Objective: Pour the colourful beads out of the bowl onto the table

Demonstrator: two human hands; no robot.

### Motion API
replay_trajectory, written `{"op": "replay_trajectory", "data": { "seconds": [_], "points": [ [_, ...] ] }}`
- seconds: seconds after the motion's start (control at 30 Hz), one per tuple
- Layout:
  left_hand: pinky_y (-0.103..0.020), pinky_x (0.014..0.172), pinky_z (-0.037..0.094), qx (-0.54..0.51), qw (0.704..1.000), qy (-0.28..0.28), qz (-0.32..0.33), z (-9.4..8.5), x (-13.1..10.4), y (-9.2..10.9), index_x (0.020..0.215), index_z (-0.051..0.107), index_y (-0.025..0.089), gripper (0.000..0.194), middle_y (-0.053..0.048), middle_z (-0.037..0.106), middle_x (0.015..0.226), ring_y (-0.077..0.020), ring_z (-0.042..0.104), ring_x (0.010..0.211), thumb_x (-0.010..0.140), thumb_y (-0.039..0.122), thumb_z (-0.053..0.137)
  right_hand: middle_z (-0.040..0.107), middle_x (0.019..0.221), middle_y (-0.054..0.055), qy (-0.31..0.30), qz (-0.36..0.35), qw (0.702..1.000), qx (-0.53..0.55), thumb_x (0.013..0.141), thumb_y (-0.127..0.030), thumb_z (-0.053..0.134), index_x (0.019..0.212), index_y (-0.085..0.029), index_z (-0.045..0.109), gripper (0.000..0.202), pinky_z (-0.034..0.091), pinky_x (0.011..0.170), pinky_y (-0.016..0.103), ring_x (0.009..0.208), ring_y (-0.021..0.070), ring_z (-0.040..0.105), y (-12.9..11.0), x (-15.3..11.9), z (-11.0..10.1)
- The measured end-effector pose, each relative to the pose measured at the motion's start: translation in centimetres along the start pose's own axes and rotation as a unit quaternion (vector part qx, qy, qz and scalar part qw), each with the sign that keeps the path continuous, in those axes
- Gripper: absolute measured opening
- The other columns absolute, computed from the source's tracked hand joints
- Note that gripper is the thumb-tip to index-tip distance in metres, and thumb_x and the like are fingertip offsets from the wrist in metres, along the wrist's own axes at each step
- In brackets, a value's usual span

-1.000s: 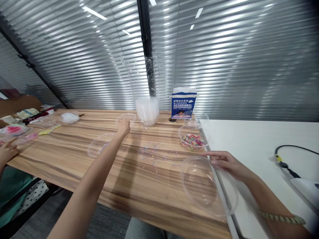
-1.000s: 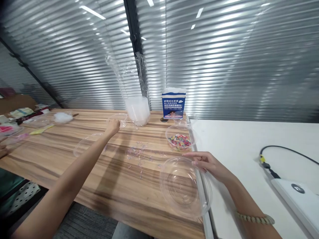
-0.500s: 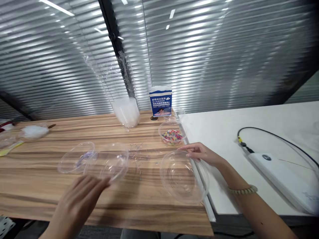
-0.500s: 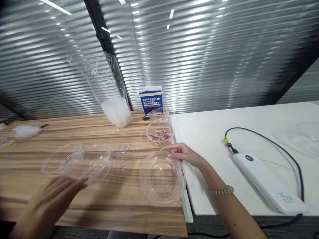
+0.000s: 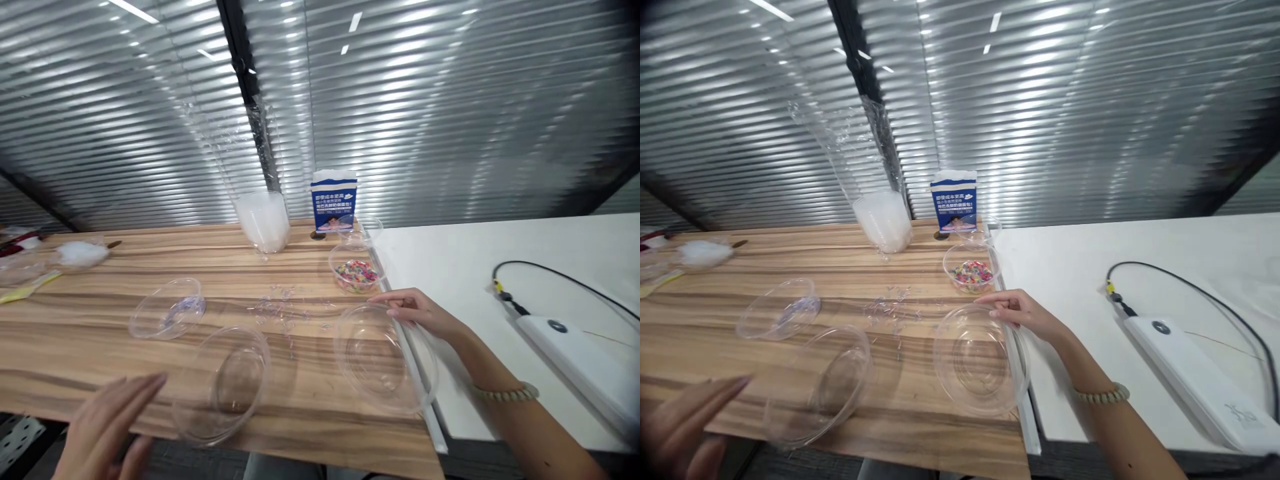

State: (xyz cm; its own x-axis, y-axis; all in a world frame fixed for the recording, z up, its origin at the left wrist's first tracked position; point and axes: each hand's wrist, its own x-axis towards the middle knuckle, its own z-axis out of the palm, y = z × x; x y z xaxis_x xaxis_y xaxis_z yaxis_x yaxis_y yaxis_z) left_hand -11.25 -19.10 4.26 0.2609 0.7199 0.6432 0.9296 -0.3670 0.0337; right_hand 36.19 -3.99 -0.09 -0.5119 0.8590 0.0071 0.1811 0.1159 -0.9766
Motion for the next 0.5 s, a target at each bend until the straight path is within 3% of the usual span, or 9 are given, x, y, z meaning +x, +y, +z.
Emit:
{"op": "replay_trajectory", "data": {
  "seconds": [0.07, 0.13, 0.2, 0.3, 0.37, 0.5],
  "points": [
    [-0.061, 0.091, 0.043, 0.045, 0.996, 0.055, -0.057, 0.3, 1.6, -1.7, 0.138, 0.037, 0.045, 0.061, 0.003, 0.056, 0.13, -0.0367, 0.058, 0.104, 0.079, 0.034, 0.045, 0.042, 0.053, -0.003, 0.002, 0.01, 1.0, -0.015, 0.08, -0.049, 0.062, 0.115, -0.012, 0.066, 0.051, 0.018, 0.046, 0.023, 0.049, 0.0081, 0.031, 0.1, -0.2, 0.0],
    [-0.058, 0.091, 0.044, 0.11, 0.99, 0.037, -0.078, 1.4, 2.7, -3.8, 0.14, 0.038, 0.028, 0.06, -0.011, 0.057, 0.125, -0.0377, 0.055, 0.109, 0.083, 0.042, 0.05, 0.038, 0.05, -0.004, 0.007, 0.022, 0.999, -0.03, 0.081, -0.05, 0.061, 0.116, -0.012, 0.066, 0.052, 0.018, 0.047, 0.023, 0.049, 0.0085, 0.03, 0.2, -0.4, -0.1],
    [-0.055, 0.095, 0.042, 0.14, 0.987, 0.015, -0.075, 2.7, 3.1, -6.1, 0.132, 0.044, 0.017, 0.057, -0.017, 0.057, 0.121, -0.0368, 0.051, 0.116, 0.084, 0.046, 0.05, 0.033, 0.049, -0.005, 0.015, 0.029, 0.999, -0.039, 0.08, -0.052, 0.061, 0.116, -0.012, 0.066, 0.054, 0.017, 0.047, 0.024, 0.049, 0.0085, 0.027, 0.4, -0.4, -0.2],
    [-0.048, 0.095, 0.044, 0.128, 0.991, -0.016, -0.046, 4.3, 2.7, -8.5, 0.105, 0.058, 0.018, 0.031, -0.012, 0.065, 0.103, -0.0293, 0.058, 0.104, 0.087, 0.042, 0.048, 0.031, 0.05, -0.005, 0.011, 0.035, 0.998, -0.042, 0.079, -0.053, 0.062, 0.116, -0.012, 0.066, 0.055, 0.016, 0.047, 0.024, 0.049, 0.0089, 0.028, 0.6, -0.4, -0.4],
    [-0.046, 0.095, 0.044, 0.122, 0.992, -0.033, -0.022, 4.7, 2.2, -8.8, 0.089, 0.06, 0.021, 0.018, -0.007, 0.068, 0.089, -0.0246, 0.062, 0.091, 0.089, 0.033, 0.047, 0.033, 0.051, -0.004, 0.01, 0.038, 0.998, -0.04, 0.079, -0.053, 0.062, 0.115, -0.013, 0.066, 0.054, 0.016, 0.047, 0.023, 0.049, 0.009, 0.031, 0.8, -0.4, -0.5],
    [-0.046, 0.098, 0.04, 0.147, 0.987, -0.047, 0.042, 4.1, 1.5, -8.1, 0.086, 0.064, 0.023, 0.016, -0.003, 0.071, 0.085, -0.0229, 0.063, 0.089, 0.088, 0.02, 0.048, 0.039, 0.052, -0.003, 0.024, 0.036, 0.998, -0.034, 0.078, -0.05, 0.064, 0.113, -0.017, 0.068, 0.049, 0.02, 0.046, 0.023, 0.05, 0.0096, 0.034, 1.1, -0.3, -0.4]
  ]
}}
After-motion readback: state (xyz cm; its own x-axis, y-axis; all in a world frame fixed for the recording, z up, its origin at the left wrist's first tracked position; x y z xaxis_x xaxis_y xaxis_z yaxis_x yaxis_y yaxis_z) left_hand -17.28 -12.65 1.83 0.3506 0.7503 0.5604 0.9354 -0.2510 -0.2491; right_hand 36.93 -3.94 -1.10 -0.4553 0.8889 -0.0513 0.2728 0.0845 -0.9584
